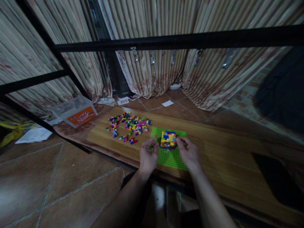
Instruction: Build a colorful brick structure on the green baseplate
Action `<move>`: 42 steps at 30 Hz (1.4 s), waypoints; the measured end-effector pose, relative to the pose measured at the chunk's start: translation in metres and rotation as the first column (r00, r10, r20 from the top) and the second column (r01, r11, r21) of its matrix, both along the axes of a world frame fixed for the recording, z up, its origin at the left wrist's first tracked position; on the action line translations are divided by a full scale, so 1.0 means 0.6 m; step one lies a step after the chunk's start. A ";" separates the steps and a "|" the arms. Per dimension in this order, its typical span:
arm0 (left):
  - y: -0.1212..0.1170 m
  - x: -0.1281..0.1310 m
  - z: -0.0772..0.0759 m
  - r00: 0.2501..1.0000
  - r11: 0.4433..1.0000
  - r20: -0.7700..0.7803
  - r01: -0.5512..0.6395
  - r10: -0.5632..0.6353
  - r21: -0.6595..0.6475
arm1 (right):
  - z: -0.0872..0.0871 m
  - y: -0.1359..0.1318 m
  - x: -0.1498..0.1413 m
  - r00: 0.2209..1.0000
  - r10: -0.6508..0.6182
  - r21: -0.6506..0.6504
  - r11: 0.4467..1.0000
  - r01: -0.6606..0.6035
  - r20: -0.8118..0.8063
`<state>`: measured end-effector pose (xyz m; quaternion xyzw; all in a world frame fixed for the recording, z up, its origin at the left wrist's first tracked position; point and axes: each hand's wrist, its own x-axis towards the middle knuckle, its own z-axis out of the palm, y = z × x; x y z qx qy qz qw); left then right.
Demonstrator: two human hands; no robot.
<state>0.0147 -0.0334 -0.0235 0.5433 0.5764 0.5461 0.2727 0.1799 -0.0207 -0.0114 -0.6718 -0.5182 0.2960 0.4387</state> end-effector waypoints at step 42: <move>0.018 -0.120 0.000 0.856 0.965 -0.516 -0.170 0.045 -0.198 | -0.021 0.020 -0.026 0.886 -0.175 -0.025 0.983 0.182 -0.429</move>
